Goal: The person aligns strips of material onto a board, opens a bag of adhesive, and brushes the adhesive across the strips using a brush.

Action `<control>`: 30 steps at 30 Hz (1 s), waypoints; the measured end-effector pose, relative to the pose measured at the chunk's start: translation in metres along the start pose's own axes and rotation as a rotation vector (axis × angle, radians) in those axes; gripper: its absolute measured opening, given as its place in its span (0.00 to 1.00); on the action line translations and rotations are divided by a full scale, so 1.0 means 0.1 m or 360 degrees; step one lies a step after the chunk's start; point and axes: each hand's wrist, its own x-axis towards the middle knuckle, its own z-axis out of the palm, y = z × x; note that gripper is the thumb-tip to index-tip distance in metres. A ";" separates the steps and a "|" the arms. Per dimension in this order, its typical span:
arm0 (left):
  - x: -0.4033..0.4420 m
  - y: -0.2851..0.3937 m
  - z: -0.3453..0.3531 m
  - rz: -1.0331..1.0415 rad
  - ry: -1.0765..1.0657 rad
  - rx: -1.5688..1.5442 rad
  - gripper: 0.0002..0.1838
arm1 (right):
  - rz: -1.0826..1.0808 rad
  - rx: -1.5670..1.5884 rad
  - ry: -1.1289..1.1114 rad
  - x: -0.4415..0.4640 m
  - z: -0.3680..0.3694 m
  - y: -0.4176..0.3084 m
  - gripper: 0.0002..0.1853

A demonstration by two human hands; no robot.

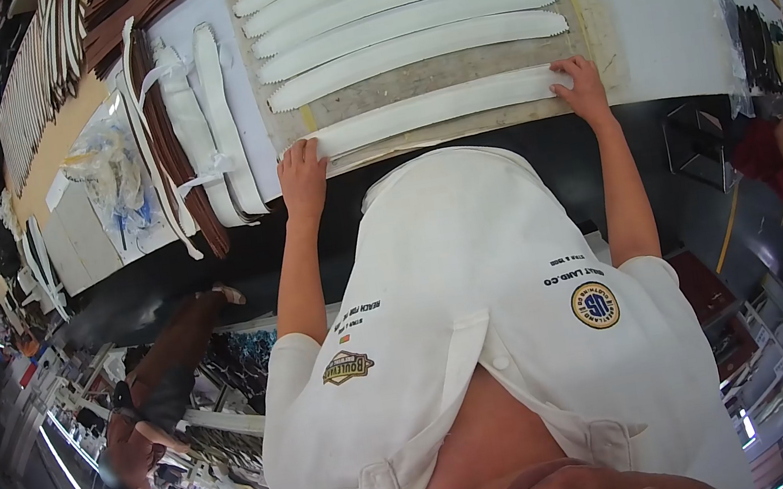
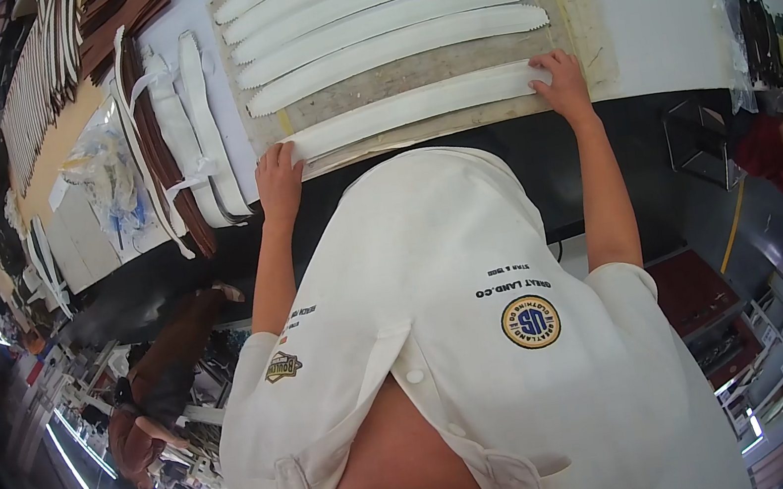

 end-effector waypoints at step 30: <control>-0.05 -0.05 0.02 0.0255 0.0304 -0.0048 0.15 | 0.1034 0.1632 0.0229 0.18 0.20 0.20 0.13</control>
